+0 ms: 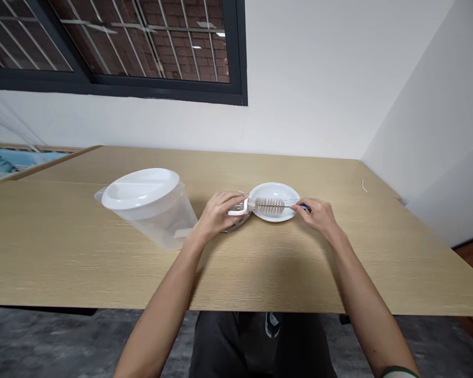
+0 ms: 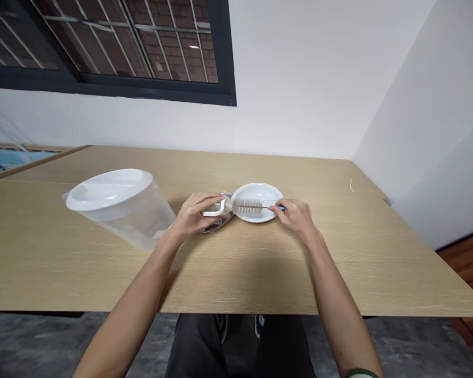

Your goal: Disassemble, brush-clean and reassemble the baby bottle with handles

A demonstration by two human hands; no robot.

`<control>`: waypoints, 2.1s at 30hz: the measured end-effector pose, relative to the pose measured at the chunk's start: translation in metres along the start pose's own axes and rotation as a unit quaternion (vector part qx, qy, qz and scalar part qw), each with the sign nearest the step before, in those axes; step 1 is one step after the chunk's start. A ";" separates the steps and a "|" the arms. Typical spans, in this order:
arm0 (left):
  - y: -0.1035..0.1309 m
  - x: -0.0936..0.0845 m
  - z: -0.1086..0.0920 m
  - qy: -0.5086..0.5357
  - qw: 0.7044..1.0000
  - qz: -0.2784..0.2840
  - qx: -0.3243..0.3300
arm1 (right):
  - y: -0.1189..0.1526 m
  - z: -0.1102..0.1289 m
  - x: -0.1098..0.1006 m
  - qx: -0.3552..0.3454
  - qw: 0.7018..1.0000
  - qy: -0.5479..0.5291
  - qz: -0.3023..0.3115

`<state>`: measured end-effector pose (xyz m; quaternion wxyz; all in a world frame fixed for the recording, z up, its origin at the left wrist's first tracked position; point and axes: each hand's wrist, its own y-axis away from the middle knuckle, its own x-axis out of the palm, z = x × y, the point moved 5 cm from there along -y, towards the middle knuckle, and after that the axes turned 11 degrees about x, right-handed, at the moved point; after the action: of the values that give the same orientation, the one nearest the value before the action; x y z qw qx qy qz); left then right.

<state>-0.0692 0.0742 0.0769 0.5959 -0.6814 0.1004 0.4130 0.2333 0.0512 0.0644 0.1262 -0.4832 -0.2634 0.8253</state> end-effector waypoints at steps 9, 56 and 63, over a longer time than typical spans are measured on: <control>0.002 -0.002 0.004 0.003 1.000 -0.016 -0.018 | -0.003 -0.003 -0.013 -0.075 0.991 -0.035 -0.103; -0.003 0.006 -0.004 0.022 0.999 0.018 -0.019 | 0.000 0.003 0.009 -0.015 0.999 -0.025 -0.022; -0.001 0.001 -0.004 0.000 1.000 -0.005 0.001 | -0.002 0.004 0.001 -0.060 0.995 -0.077 -0.035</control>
<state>-0.0659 0.0709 0.0765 0.5990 -0.6809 0.0972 0.4101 0.2298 0.0518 0.0662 0.1047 -0.4155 -0.3379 0.8380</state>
